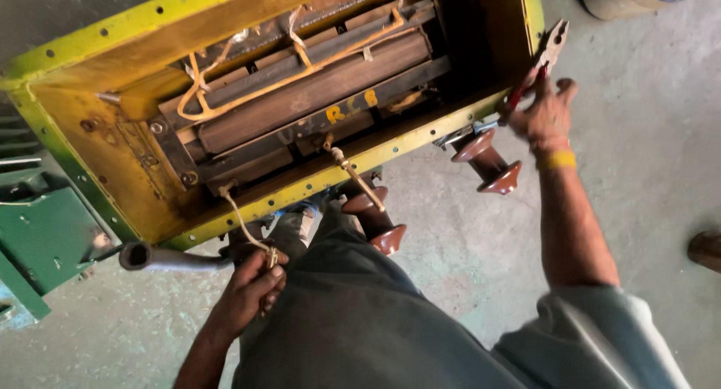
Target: The person works on an open electrical component, likely a transformer, by manipulating internal wires and attaching brass connectors. They use pliers to cut and shape wires, then secure them to terminals inside the unit.
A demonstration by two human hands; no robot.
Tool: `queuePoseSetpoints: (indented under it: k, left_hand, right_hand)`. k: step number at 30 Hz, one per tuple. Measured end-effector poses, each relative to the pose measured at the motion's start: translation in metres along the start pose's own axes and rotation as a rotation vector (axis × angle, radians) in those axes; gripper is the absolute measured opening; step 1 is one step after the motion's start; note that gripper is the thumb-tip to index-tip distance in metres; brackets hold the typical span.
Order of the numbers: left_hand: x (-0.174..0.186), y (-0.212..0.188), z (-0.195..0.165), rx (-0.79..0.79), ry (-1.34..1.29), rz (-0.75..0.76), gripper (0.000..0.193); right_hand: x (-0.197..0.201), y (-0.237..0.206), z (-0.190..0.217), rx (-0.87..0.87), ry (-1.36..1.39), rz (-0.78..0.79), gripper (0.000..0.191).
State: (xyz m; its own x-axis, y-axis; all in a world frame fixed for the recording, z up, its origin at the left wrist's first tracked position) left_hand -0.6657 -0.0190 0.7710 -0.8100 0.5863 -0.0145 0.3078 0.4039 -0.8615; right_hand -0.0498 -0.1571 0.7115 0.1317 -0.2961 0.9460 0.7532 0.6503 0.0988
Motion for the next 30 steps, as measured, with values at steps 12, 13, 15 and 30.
queuePoseSetpoints:
  k: [12,13,15,30]
  left_hand:
    - [0.033,0.019,0.045,-0.956,0.198,-0.227,0.03]
    - [0.035,0.019,0.048,-0.949,0.161,-0.231,0.028]
    - [0.035,0.018,0.047,-0.898,0.093,-0.18,0.028]
    - [0.07,0.005,0.016,-0.666,0.04,0.567,0.047]
  right_hand:
    - [-0.014,-0.128,-0.007,-0.431,0.643,0.149,0.018]
    - [-0.001,-0.17,0.012,-0.466,0.799,0.209,0.014]
    - [0.019,-0.249,0.059,-0.513,0.962,0.351,0.009]
    - [-0.007,-0.315,0.328,0.747,0.746,0.243,0.026]
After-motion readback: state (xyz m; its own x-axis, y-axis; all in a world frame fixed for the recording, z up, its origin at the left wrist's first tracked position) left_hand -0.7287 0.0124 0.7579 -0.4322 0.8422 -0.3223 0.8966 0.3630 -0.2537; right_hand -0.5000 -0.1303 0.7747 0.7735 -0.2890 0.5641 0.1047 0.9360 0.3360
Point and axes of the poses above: each hand's wrist, its own y-axis towards the middle knuckle, its own x-axis out of the back of the hand, z = x × y, the point moved 3 cm from there along y, towards the middle knuckle, and after that the axes turned 12 degrees about -z, right-handed, at the moved point
